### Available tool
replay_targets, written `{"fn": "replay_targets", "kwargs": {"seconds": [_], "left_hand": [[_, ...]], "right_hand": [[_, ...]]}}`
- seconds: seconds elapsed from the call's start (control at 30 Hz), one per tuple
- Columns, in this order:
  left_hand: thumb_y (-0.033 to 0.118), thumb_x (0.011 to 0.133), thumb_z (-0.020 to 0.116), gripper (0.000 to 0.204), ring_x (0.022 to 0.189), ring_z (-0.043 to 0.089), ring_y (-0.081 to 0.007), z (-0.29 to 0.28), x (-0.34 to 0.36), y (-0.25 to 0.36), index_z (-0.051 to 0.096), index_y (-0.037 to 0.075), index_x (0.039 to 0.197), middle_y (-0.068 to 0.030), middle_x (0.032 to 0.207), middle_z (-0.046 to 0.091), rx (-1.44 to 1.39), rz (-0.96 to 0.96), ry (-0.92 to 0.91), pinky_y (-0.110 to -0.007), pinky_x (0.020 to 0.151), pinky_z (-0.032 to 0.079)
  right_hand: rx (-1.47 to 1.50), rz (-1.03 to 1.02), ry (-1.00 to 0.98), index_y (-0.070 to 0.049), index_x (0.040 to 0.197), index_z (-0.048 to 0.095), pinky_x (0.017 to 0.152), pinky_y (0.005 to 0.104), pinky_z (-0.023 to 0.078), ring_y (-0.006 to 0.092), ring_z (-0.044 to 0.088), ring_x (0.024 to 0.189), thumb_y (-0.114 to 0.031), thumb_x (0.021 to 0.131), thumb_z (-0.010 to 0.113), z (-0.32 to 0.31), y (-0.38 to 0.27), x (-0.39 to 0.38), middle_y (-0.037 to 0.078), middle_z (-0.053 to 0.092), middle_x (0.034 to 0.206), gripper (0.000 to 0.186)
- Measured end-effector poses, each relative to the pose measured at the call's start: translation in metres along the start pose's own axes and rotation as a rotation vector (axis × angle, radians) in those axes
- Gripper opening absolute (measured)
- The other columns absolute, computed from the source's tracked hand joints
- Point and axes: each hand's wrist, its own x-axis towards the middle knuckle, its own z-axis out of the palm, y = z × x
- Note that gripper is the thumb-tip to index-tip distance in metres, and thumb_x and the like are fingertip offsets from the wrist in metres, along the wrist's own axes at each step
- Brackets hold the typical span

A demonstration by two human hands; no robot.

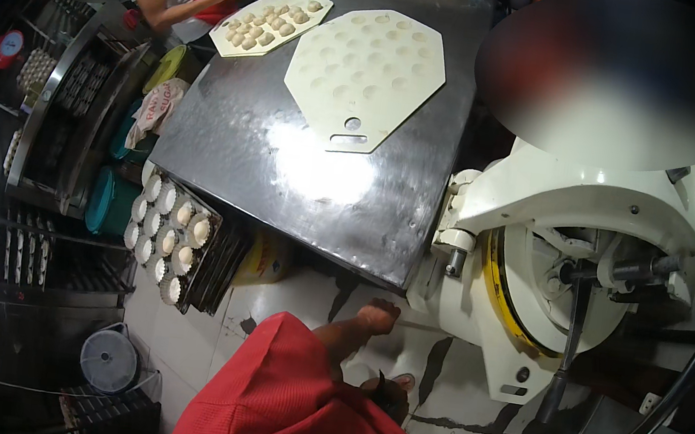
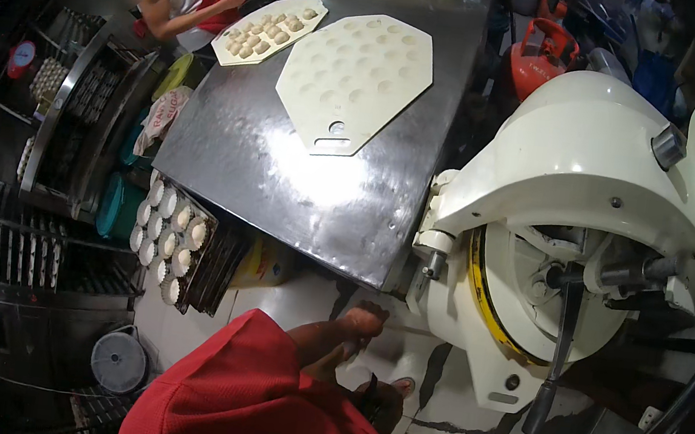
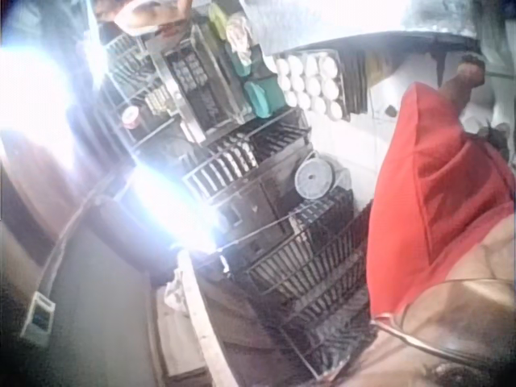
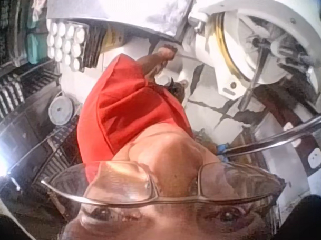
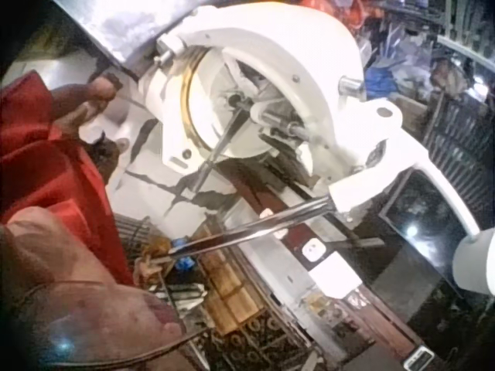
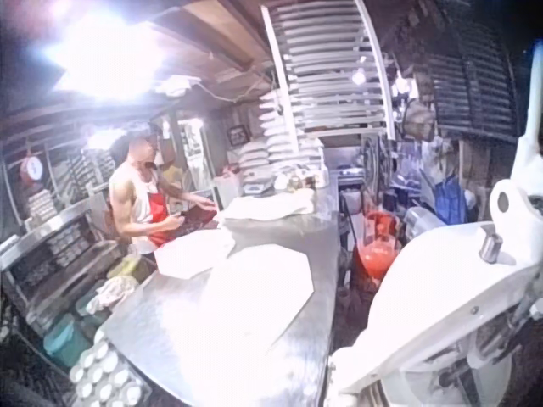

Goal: The person operates a dough divider machine to portion dough, then places the resulting dough balls into individual paper cups on a tray and puts the tray onto a rack.

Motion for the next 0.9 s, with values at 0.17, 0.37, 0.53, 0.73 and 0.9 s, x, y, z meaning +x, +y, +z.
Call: {"fn": "replay_targets", "kwargs": {"seconds": [0.17,0.37,0.53,0.73,0.9], "left_hand": [[0.017,0.085,0.057,0.022,0.098,0.070,-0.0348,0.000,0.005,0.002,0.068,0.008,0.101,-0.0170,0.102,0.071,-0.017,0.029,0.064,-0.047,0.088,0.054],[0.019,0.084,0.059,0.025,0.096,0.070,-0.0323,-0.011,0.000,0.004,0.068,0.009,0.105,-0.0144,0.102,0.072,0.006,-0.011,-0.039,-0.045,0.088,0.054],[0.031,0.086,0.064,0.027,0.099,0.068,-0.0308,0.047,0.011,-0.044,0.068,0.009,0.102,-0.0137,0.104,0.070,0.244,0.190,-0.068,-0.044,0.084,0.054],[0.033,0.086,0.064,0.034,0.101,0.068,-0.0399,-0.013,0.014,0.002,0.064,0.009,0.110,-0.0196,0.104,0.070,0.034,-0.064,-0.164,-0.052,0.089,0.053],[0.036,0.090,0.060,0.033,0.101,0.069,-0.0385,-0.018,0.015,0.007,0.063,0.012,0.113,-0.0183,0.108,0.070,0.143,-0.122,-0.246,-0.052,0.088,0.054]], "right_hand": [[0.005,0.005,0.040,-0.007,0.145,0.042,0.087,0.0405,0.041,0.0205,0.038,0.099,-0.053,0.104,0.046,-0.012,0.009,-0.021,0.007,0.044,0.116,0.061],[-0.016,-0.013,0.087,-0.006,0.142,0.046,0.081,0.0385,0.043,0.0183,0.040,0.089,-0.051,0.105,0.045,-0.042,0.011,-0.061,0.005,0.047,0.107,0.058],[-0.032,-0.053,0.088,-0.006,0.140,0.049,0.077,0.0367,0.044,0.0164,0.042,0.081,-0.050,0.106,0.044,-0.102,0.009,-0.107,0.004,0.050,0.099,0.055],[0.117,-0.096,0.058,-0.005,0.137,0.052,0.071,0.0347,0.046,0.0142,0.043,0.071,-0.048,0.108,0.042,-0.119,0.012,-0.128,0.003,0.054,0.090,0.053],[0.297,-0.021,-0.178,-0.004,0.134,0.055,0.066,0.0330,0.048,0.0123,0.045,0.063,-0.047,0.109,0.041,-0.138,0.018,-0.133,0.002,0.057,0.082,0.051]]}}
